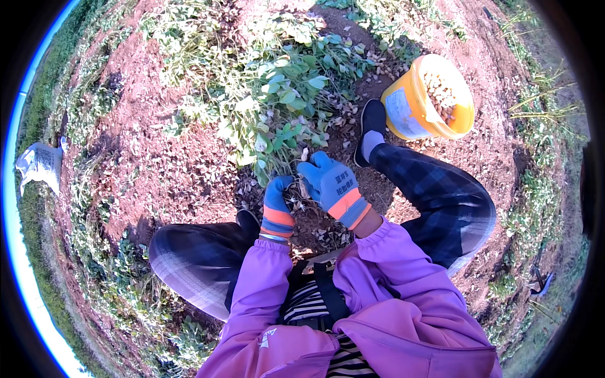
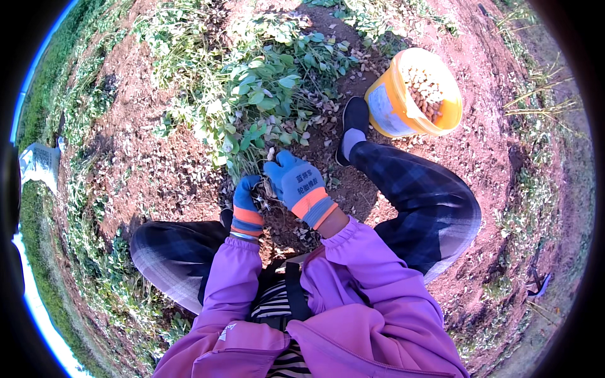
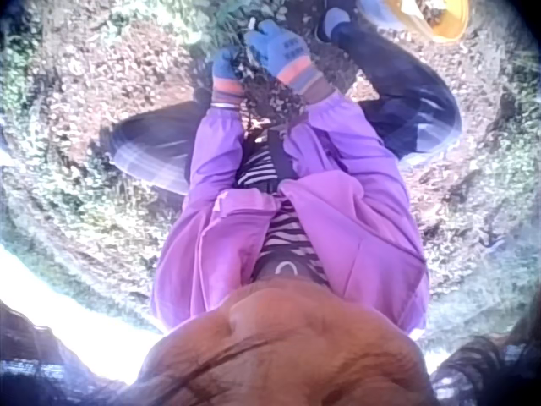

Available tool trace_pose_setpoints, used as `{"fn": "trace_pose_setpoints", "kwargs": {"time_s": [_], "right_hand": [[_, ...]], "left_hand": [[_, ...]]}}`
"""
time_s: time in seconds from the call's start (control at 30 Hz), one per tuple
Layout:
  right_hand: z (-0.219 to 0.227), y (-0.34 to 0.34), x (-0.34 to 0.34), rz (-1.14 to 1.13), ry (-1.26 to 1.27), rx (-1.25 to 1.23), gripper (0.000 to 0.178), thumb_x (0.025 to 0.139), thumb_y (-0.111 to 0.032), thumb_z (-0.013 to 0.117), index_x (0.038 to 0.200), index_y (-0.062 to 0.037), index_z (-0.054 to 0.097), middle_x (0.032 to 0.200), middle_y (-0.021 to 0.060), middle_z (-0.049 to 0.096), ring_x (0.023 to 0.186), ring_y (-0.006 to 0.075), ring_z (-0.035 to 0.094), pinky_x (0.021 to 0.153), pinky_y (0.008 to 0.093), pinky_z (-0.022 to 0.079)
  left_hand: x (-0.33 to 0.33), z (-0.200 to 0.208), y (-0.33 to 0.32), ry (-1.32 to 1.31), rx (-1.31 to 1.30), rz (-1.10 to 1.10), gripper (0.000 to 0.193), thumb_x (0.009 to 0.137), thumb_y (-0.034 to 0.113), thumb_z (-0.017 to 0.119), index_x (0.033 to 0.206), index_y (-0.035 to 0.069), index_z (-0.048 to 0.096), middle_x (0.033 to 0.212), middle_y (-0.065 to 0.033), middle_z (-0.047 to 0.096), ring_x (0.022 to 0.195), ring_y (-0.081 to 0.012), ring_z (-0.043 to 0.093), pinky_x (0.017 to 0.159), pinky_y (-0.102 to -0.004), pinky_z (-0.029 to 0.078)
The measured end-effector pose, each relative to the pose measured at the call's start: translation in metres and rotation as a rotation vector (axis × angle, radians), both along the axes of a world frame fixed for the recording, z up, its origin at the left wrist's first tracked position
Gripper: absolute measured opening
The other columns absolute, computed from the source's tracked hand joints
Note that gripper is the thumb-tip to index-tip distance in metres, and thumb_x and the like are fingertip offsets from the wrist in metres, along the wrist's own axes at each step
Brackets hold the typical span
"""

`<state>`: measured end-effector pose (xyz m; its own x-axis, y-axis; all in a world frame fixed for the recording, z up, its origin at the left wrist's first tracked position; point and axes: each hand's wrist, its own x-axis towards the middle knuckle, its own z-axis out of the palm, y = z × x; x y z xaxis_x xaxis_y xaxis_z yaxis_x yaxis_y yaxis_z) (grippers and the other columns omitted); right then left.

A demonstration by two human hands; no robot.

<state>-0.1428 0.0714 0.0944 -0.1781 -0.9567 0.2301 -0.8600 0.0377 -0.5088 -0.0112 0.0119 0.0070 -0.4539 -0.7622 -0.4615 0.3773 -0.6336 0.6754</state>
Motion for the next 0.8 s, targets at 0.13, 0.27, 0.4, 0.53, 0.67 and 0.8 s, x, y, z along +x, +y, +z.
{"fn": "trace_pose_setpoints", "kwargs": {"time_s": [0.13, 0.27, 0.4, 0.53, 0.67, 0.8], "right_hand": [[-0.006, 0.004, 0.005, -0.026, 0.113, -0.003, 0.035, 0.062, -0.004, 0.058, 0.096, -0.0087, 0.051, 0.084, 0.0105, 0.047, 0.069, 0.0299, 0.054, 0.055, 0.0387, 0.044], [-0.002, 0.005, 0.006, -0.038, 0.080, -0.016, 0.033, 0.062, -0.005, 0.060, 0.095, -0.0080, 0.052, 0.086, 0.0111, 0.048, 0.071, 0.0307, 0.054, 0.057, 0.0384, 0.045], [0.003, 0.005, 0.007, -0.056, -0.048, 0.035, 0.033, 0.061, -0.006, 0.062, 0.093, -0.0070, 0.053, 0.089, 0.0123, 0.050, 0.073, 0.0321, 0.055, 0.058, 0.0387, 0.045], [-0.003, 0.005, 0.006, -0.087, -0.160, 0.048, 0.032, 0.061, -0.004, 0.063, 0.092, -0.0055, 0.053, 0.088, 0.0131, 0.049, 0.072, 0.0325, 0.054, 0.058, 0.0379, 0.044], [-0.018, 0.004, 0.006, -0.091, -0.658, -0.029, 0.024, 0.065, -0.001, 0.060, 0.088, -0.0046, 0.051, 0.083, 0.0099, 0.047, 0.064, 0.0244, 0.054, 0.054, 0.0332, 0.045], [-0.035, 0.003, 0.003, -0.073, -0.739, -0.056, 0.023, 0.065, 0.003, 0.060, 0.086, -0.0032, 0.051, 0.082, 0.0093, 0.046, 0.064, 0.0226, 0.053, 0.055, 0.0304, 0.043]], "left_hand": [[0.001, 0.005, -0.003, -0.010, -0.022, -0.071, 0.015, 0.081, 0.012, 0.047, 0.080, 0.003, 0.059, 0.075, -0.0055, 0.061, 0.069, -0.0123, 0.058, 0.066, -0.0257, 0.047], [-0.003, 0.019, -0.004, -0.038, 0.018, -0.119, 0.015, 0.080, 0.012, 0.048, 0.079, 0.002, 0.059, 0.074, -0.0053, 0.061, 0.067, -0.0118, 0.058, 0.062, -0.0249, 0.047], [-0.009, 0.025, -0.005, -0.088, -0.206, -0.079, 0.016, 0.079, 0.011, 0.050, 0.082, 0.000, 0.061, 0.074, -0.0056, 0.061, 0.066, -0.0122, 0.058, 0.060, -0.0234, 0.047], [-0.007, 0.013, -0.007, -0.117, -0.183, -0.127, 0.017, 0.078, 0.010, 0.051, 0.085, -0.002, 0.061, 0.077, -0.0062, 0.062, 0.067, -0.0123, 0.058, 0.060, -0.0232, 0.046], [-0.008, 0.014, -0.006, -0.132, -0.199, -0.128, 0.017, 0.078, 0.010, 0.052, 0.085, -0.002, 0.062, 0.079, -0.0063, 0.062, 0.068, -0.0126, 0.058, 0.061, -0.0234, 0.047], [-0.008, 0.018, -0.004, -0.199, -0.441, -0.149, 0.017, 0.077, 0.010, 0.052, 0.084, -0.002, 0.062, 0.080, -0.0066, 0.062, 0.070, -0.0126, 0.058, 0.062, -0.0232, 0.047]]}}
